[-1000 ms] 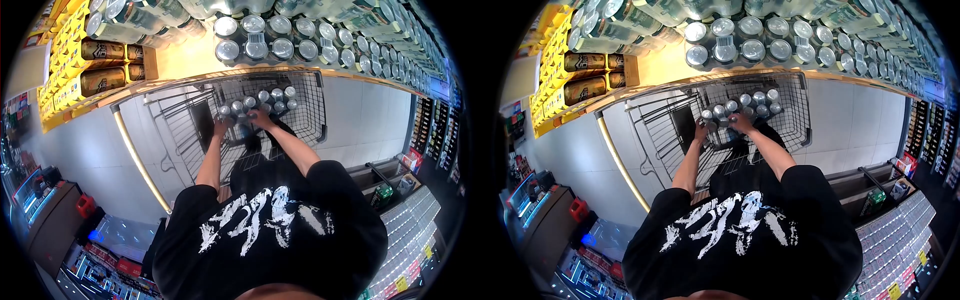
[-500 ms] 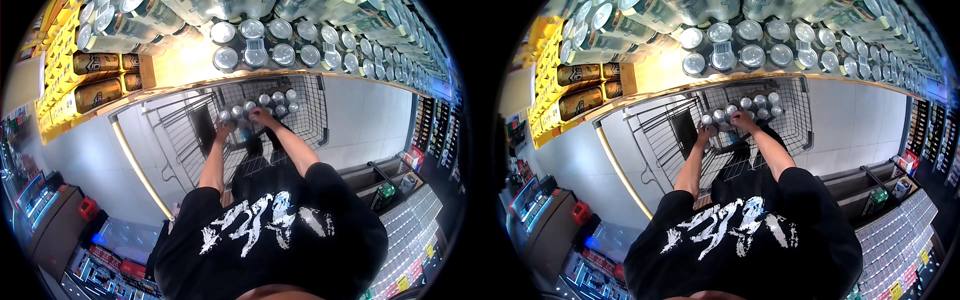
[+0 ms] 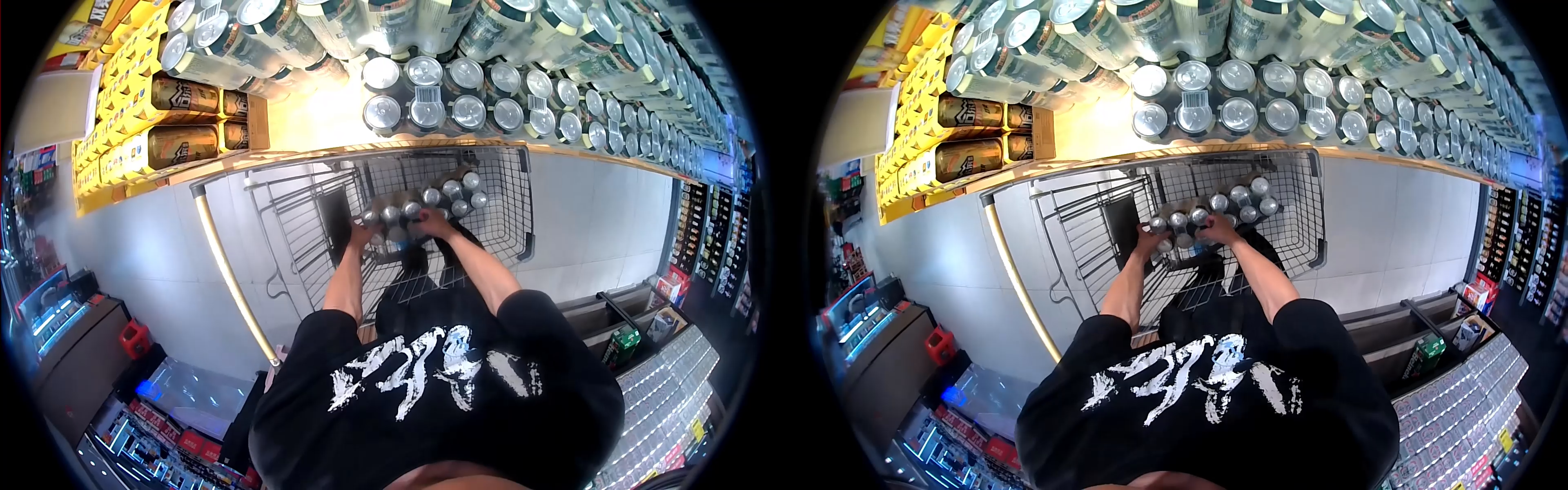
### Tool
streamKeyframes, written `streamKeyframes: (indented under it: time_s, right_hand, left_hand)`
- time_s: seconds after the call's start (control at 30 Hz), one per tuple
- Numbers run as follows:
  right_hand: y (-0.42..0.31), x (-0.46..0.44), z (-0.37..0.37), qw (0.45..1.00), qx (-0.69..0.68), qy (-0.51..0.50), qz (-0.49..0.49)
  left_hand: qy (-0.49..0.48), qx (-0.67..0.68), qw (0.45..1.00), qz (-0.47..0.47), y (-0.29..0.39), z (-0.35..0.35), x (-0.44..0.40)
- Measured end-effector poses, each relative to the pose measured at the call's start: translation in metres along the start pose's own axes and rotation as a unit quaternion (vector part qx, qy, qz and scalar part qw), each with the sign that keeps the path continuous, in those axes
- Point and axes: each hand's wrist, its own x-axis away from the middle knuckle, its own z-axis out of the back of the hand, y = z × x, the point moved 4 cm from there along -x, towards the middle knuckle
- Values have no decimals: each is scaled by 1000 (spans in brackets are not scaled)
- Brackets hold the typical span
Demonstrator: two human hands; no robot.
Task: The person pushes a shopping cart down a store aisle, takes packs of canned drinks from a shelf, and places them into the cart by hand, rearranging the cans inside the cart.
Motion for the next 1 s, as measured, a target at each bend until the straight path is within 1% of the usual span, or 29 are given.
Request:
streamKeyframes:
  time_s: [0.07,0.1,0.13,0.17,0.2,0.23,0.3,0.33,0.37,0.4,0.47,0.5,0.53,0.6,0.63,0.67,0.73,0.8,0.83,0.87,0.93,0.97,1.0]
  right_hand:
    - [-3,16,0,1000,-1,20,16]
    - [-17,32,8,1000,-12,13,16]
    - [-37,47,16,999,-39,3,-6]
    - [-63,71,24,997,-66,-9,-32]
    - [-74,86,25,994,-92,-20,-58]
    - [-51,82,14,993,-101,-18,-59]
    - [-45,91,8,998,-55,12,-41]
    - [-55,100,7,999,-33,28,-32]
    - [-67,112,9,997,-27,73,-1]
    - [-72,120,11,996,-62,65,3]
    - [-81,131,12,990,-132,47,14]
    - [-113,146,24,994,-102,30,7]
    - [-124,151,27,994,-96,36,41]
    - [-143,158,30,989,-83,51,111]
    - [-168,167,36,984,-91,57,142]
    - [-207,179,45,972,-67,75,212]
    - [-246,187,48,949,-121,101,274]
    - [-285,196,56,947,-115,108,279]
    - [-276,189,55,941,-108,108,300]
    - [-283,183,58,935,-114,111,318]
    - [-307,173,59,920,-125,118,352]
    - [-332,182,60,905,-232,86,345]
    - [-347,182,63,909,-212,79,350]
  left_hand:
    - [39,-38,998,-42,-9,3,3]
    - [53,-65,996,-10,-18,8,3]
    - [67,-94,993,-15,-25,13,4]
    - [77,-85,993,-22,-25,14,14]
    - [86,-75,993,-29,-18,12,27]
    - [93,-60,994,-24,-6,9,42]
    - [93,-21,995,-28,30,0,85]
    - [91,-3,995,-30,34,-3,100]
    - [121,-41,989,-73,29,1,105]
    - [138,-50,982,-120,36,3,120]
    - [74,-6,990,-121,64,4,153]
    - [71,-6,987,-142,70,8,162]
    - [52,51,982,-173,92,7,181]
    - [82,-19,969,-233,104,25,193]
    - [75,35,960,-268,125,27,209]
    - [100,11,947,-305,154,38,232]
    - [145,-17,931,-336,189,48,254]
    - [151,16,921,-358,221,56,267]
    - [133,25,921,-366,218,59,264]
    - [162,-24,901,-403,229,69,262]
    - [176,-30,880,-440,271,73,276]
    - [164,-21,878,-449,288,75,280]
    - [151,-12,876,-458,305,77,284]
